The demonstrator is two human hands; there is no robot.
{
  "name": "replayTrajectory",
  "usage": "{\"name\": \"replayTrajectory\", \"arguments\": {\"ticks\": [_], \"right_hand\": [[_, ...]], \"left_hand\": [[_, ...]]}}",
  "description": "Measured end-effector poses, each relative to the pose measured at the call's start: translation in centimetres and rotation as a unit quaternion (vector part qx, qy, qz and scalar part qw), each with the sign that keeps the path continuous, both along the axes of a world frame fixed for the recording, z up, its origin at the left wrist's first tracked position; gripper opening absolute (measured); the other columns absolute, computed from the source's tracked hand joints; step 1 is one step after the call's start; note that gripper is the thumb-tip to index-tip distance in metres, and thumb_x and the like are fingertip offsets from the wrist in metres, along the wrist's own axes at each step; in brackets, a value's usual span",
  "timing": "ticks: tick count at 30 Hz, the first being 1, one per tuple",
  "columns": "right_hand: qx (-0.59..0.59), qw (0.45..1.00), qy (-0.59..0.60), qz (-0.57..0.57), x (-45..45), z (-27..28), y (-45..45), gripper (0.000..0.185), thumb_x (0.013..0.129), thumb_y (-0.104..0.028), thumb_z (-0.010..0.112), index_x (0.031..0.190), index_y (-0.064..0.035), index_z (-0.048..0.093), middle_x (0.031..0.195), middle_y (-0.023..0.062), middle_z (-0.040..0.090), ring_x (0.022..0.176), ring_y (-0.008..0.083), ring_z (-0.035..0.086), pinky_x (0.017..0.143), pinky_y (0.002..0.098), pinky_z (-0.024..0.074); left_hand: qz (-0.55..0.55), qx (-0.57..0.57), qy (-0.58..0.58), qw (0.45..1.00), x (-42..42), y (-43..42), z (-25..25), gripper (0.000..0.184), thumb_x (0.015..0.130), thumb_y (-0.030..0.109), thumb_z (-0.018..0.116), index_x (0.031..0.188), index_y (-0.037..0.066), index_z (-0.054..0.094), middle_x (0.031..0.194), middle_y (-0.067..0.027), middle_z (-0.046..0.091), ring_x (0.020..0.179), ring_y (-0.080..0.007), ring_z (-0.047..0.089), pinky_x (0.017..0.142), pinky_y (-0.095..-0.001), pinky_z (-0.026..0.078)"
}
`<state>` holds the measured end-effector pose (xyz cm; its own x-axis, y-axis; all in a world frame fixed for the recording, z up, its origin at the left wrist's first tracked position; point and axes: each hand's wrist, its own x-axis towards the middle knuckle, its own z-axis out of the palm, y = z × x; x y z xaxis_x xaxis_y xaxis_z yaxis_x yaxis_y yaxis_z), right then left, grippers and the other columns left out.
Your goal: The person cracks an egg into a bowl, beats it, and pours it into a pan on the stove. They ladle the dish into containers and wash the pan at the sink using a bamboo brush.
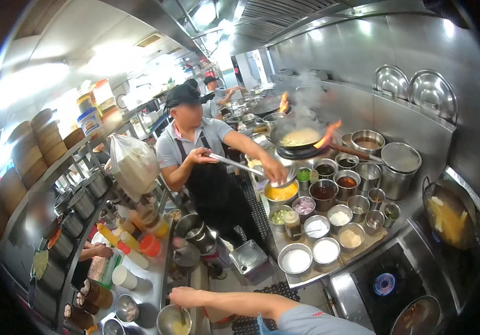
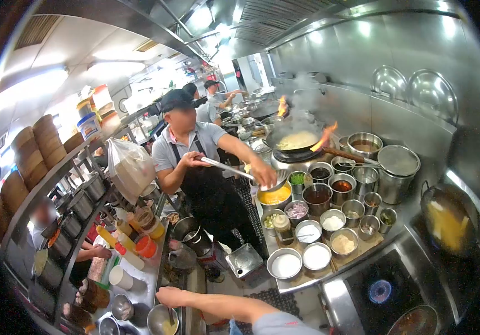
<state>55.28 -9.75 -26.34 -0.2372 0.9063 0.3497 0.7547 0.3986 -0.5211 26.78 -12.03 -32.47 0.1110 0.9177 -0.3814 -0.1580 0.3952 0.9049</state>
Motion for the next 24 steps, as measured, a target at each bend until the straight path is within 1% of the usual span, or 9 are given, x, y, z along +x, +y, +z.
{"name": "replayTrajectory", "arguments": {"ticks": [1, 4, 5, 8, 9, 12, 20, 23, 24], "right_hand": [[-0.070, 0.995, -0.004, 0.074, 0.6, 0.9, -0.5, 0.005, 0.066, -0.003, 0.064, 0.068, 0.0000, 0.066, 0.074, 0.0190, 0.066, 0.075, 0.0386, 0.065, 0.064, 0.0455, 0.0516], [0.117, 0.992, -0.032, -0.024, 1.2, 0.4, -0.5, 0.004, 0.066, -0.004, 0.064, 0.067, -0.0014, 0.066, 0.069, 0.0191, 0.065, 0.072, 0.0385, 0.065, 0.062, 0.0455, 0.0510], [0.019, 1.000, -0.010, -0.001, 1.4, 1.3, -1.6, 0.005, 0.067, -0.006, 0.064, 0.065, -0.0016, 0.065, 0.067, 0.0191, 0.063, 0.070, 0.0379, 0.065, 0.061, 0.0459, 0.0504], [0.006, 0.999, 0.038, 0.009, 1.1, -0.9, -0.5, 0.005, 0.066, -0.006, 0.064, 0.066, -0.0017, 0.065, 0.069, 0.0197, 0.064, 0.070, 0.0373, 0.065, 0.062, 0.0455, 0.0503], [0.139, 0.989, -0.037, -0.024, 1.6, -1.1, -0.2, 0.007, 0.067, -0.005, 0.064, 0.071, -0.0025, 0.068, 0.073, 0.0200, 0.065, 0.072, 0.0377, 0.065, 0.063, 0.0449, 0.0507], [-0.026, 0.995, 0.010, 0.095, 1.9, -1.7, 0.1, 0.013, 0.065, -0.003, 0.064, 0.076, -0.0050, 0.071, 0.075, 0.0193, 0.066, 0.075, 0.0375, 0.065, 0.065, 0.0439, 0.0517], [0.075, 0.992, -0.087, -0.060, 2.2, -2.0, -0.2, 0.020, 0.064, -0.001, 0.063, 0.079, -0.0075, 0.073, 0.076, 0.0156, 0.068, 0.078, 0.0348, 0.066, 0.070, 0.0432, 0.0532], [-0.074, 0.995, -0.030, 0.067, 2.8, -0.9, -1.0, 0.021, 0.065, -0.002, 0.064, 0.083, -0.0078, 0.073, 0.081, 0.0147, 0.069, 0.081, 0.0341, 0.066, 0.072, 0.0432, 0.0528], [-0.038, 0.997, -0.055, 0.035, 2.9, -1.0, -0.9, 0.019, 0.065, -0.003, 0.064, 0.081, -0.0081, 0.073, 0.080, 0.0151, 0.069, 0.082, 0.0339, 0.066, 0.072, 0.0435, 0.0527]], "left_hand": [[-0.011, 0.005, -0.001, 1.000, -0.3, 0.0, -0.1, 0.011, 0.090, 0.016, 0.061, 0.096, 0.006, 0.062, 0.089, -0.0029, 0.059, 0.073, -0.0135, 0.053, 0.062, -0.0279, 0.046], [0.015, 0.005, -0.002, 1.000, 1.0, -1.7, 1.5, 0.012, 0.091, 0.016, 0.061, 0.099, 0.007, 0.060, 0.092, -0.0026, 0.059, 0.072, -0.0130, 0.052, 0.063, -0.0280, 0.045], [0.003, 0.012, -0.002, 1.000, 1.6, -2.0, 2.0, 0.011, 0.091, 0.016, 0.060, 0.099, 0.008, 0.060, 0.092, -0.0027, 0.059, 0.073, -0.0132, 0.052, 0.064, -0.0281, 0.046], [-0.020, 0.020, 0.003, 1.000, 1.3, -2.5, 1.9, 0.011, 0.091, 0.014, 0.058, 0.099, 0.008, 0.059, 0.092, -0.0035, 0.058, 0.075, -0.0141, 0.053, 0.068, -0.0288, 0.047], [-0.019, 0.017, -0.001, 1.000, 1.5, -2.2, 1.4, 0.010, 0.091, 0.014, 0.057, 0.099, 0.007, 0.059, 0.092, -0.0042, 0.057, 0.076, -0.0146, 0.053, 0.069, -0.0294, 0.048], [-0.010, 0.011, -0.004, 1.000, 2.4, -2.7, 2.3, 0.010, 0.090, 0.013, 0.056, 0.097, 0.005, 0.058, 0.092, -0.0061, 0.056, 0.078, -0.0164, 0.053, 0.072, -0.0308, 0.049], [-0.020, -0.003, -0.009, 1.000, 1.3, -0.5, -1.6, 0.021, 0.087, 0.012, 0.060, 0.105, 0.000, 0.059, 0.097, -0.0099, 0.057, 0.084, -0.0206, 0.056, 0.073, -0.0345, 0.051], [-0.009, -0.001, -0.010, 1.000, 2.8, -1.8, 1.2, 0.026, 0.089, 0.012, 0.059, 0.112, 0.000, 0.057, 0.102, -0.0119, 0.058, 0.091, -0.0225, 0.057, 0.077, -0.0363, 0.051], [-0.032, 0.023, 0.016, 0.999, 2.2, -1.8, 0.9, 0.028, 0.089, 0.011, 0.058, 0.115, 0.000, 0.055, 0.104, -0.0126, 0.058, 0.094, -0.0234, 0.057, 0.079, -0.0370, 0.051]]}}
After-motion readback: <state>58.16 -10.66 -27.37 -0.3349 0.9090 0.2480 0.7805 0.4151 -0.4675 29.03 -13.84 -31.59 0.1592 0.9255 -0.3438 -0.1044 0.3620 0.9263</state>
